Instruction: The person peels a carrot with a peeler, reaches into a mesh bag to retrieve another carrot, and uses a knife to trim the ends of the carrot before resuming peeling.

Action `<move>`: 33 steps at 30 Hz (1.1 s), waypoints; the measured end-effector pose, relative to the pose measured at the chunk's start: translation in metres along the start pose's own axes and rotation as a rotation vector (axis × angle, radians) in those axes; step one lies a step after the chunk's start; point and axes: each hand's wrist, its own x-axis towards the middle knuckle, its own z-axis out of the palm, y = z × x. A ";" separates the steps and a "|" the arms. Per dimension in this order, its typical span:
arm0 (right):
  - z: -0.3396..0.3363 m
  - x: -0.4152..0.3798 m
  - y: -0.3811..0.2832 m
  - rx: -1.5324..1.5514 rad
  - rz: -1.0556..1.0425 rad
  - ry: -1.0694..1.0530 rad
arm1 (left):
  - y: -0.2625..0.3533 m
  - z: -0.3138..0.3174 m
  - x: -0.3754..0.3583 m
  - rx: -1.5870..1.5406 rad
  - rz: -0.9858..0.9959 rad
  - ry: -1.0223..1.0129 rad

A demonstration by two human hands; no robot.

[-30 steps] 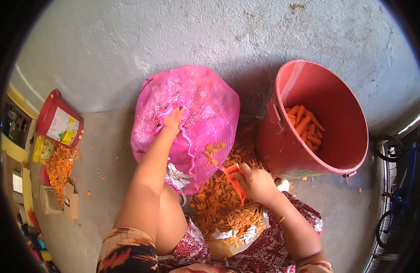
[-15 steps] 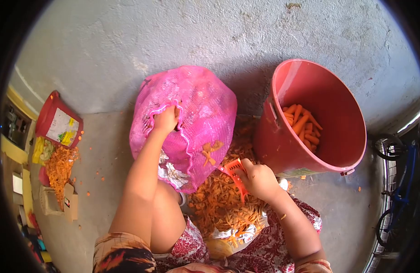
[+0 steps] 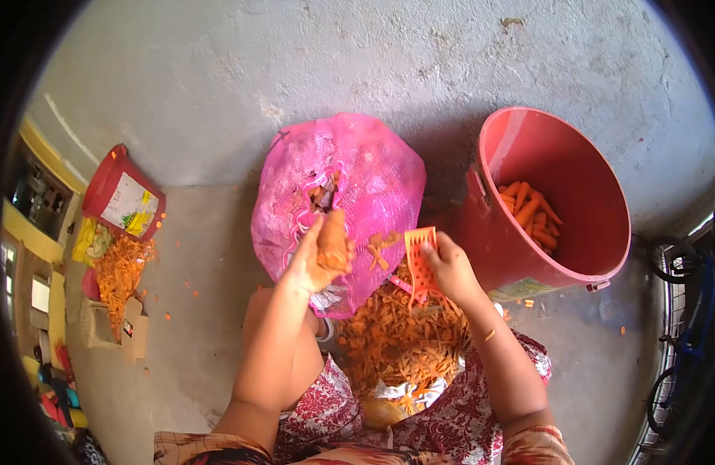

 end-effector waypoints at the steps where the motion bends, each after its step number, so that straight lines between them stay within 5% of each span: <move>1: 0.004 0.007 0.007 0.110 0.006 0.074 | -0.010 0.001 0.000 -0.067 -0.074 -0.045; 3: 0.007 0.012 0.007 0.452 0.014 0.136 | -0.024 0.016 0.004 -0.033 -0.057 -0.063; 12: -0.010 0.019 -0.017 0.621 -0.016 0.253 | -0.053 0.030 0.021 -0.095 -0.090 -0.227; 15: -0.015 0.023 -0.009 0.627 0.022 0.225 | -0.063 0.025 0.038 0.233 0.090 -0.021; 20: -0.025 0.033 0.039 0.652 0.192 0.201 | -0.049 0.029 0.036 0.453 0.126 -0.050; 23: -0.021 0.033 0.080 0.499 0.273 0.083 | -0.044 0.025 0.034 0.462 0.130 -0.060; 26: 0.009 0.030 0.138 0.439 0.572 -0.098 | -0.040 0.021 0.034 0.411 0.161 -0.015; 27: 0.014 0.028 0.163 -0.238 0.337 -0.341 | -0.038 0.018 0.034 0.409 0.170 -0.004; 28: 0.027 0.026 0.214 -0.638 -0.119 -0.327 | -0.036 0.015 0.035 0.405 0.181 0.005; 30: 0.038 0.026 0.204 -0.723 0.219 -0.543 | -0.031 0.016 0.036 0.381 0.196 0.045; 33: 0.071 0.026 0.244 -0.926 0.308 -0.510 | -0.029 0.005 0.042 0.365 0.213 0.110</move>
